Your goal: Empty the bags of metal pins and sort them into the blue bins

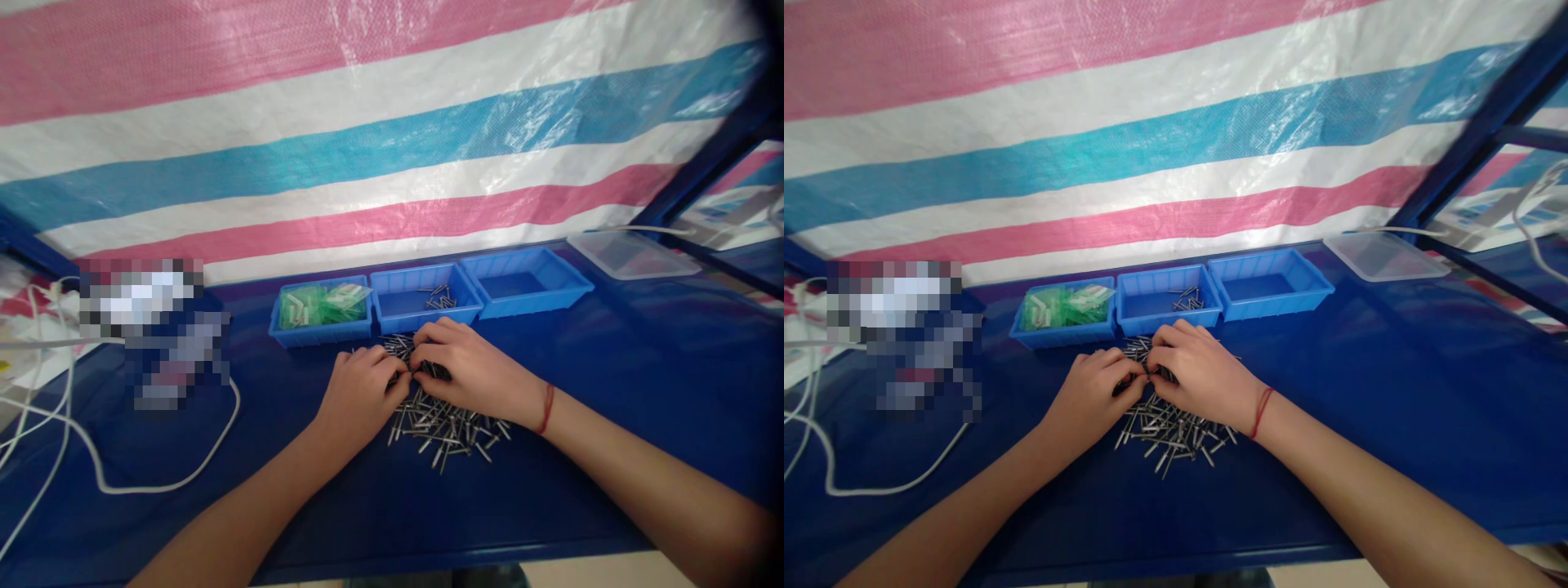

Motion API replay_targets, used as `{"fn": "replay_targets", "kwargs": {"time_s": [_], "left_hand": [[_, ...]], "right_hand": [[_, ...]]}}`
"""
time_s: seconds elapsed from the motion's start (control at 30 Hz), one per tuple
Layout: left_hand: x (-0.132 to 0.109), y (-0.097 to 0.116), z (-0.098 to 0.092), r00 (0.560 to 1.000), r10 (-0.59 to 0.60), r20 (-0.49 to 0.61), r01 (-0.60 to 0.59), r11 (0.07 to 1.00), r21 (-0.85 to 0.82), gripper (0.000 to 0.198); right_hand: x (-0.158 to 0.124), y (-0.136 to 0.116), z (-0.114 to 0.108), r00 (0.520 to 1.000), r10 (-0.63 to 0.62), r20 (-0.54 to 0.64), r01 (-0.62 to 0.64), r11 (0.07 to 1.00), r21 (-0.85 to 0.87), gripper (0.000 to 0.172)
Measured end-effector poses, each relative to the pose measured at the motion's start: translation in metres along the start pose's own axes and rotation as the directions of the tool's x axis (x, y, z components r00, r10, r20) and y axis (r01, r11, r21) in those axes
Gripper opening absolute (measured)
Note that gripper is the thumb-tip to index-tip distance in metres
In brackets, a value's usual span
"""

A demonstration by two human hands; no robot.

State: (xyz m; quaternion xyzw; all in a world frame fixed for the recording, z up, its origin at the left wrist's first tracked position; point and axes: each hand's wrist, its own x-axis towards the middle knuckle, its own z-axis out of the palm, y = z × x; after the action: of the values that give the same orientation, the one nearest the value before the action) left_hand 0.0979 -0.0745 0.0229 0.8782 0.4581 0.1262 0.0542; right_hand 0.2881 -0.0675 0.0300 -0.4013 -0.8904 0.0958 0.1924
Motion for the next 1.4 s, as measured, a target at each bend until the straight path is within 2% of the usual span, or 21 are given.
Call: {"fn": "replay_targets", "kwargs": {"time_s": [0.2,0.4,0.53,0.73,0.87,1.13,1.4], "left_hand": [[0.000,0.001,-0.001,1.000,0.013,-0.008,-0.013,1.000,-0.017,0.015],[0.000,0.001,0.000,1.000,0.006,-0.019,-0.006,1.000,-0.015,0.015],[0.000,0.002,-0.001,0.998,-0.015,-0.067,0.012,0.998,-0.056,0.013],[0.003,0.000,-0.005,0.976,-0.054,-0.210,-0.007,0.960,-0.280,0.010],[0.003,-0.001,-0.007,0.963,-0.067,-0.259,-0.042,0.917,-0.396,0.008],[0.002,-0.001,-0.011,0.951,-0.065,-0.301,-0.073,0.901,-0.427,0.006],[0.002,-0.001,-0.012,0.951,-0.064,-0.301,-0.071,0.906,-0.417,0.008]], "right_hand": [[-0.001,-0.002,0.000,0.999,0.047,0.012,-0.047,0.999,-0.012,0.012],[-0.001,-0.003,0.001,1.000,0.016,-0.001,-0.016,0.999,-0.048,0.015],[-0.001,-0.004,0.003,0.999,0.013,-0.032,-0.014,0.999,-0.034,0.013],[0.000,-0.002,0.006,0.979,0.028,-0.201,-0.006,0.994,0.110,0.012],[0.000,-0.003,0.006,0.952,0.022,-0.306,0.030,0.986,0.165,0.011],[0.002,-0.006,0.005,0.957,0.073,-0.280,0.005,0.963,0.269,0.010],[0.001,-0.009,0.004,0.950,0.093,-0.297,-0.009,0.962,0.274,0.006]]}}
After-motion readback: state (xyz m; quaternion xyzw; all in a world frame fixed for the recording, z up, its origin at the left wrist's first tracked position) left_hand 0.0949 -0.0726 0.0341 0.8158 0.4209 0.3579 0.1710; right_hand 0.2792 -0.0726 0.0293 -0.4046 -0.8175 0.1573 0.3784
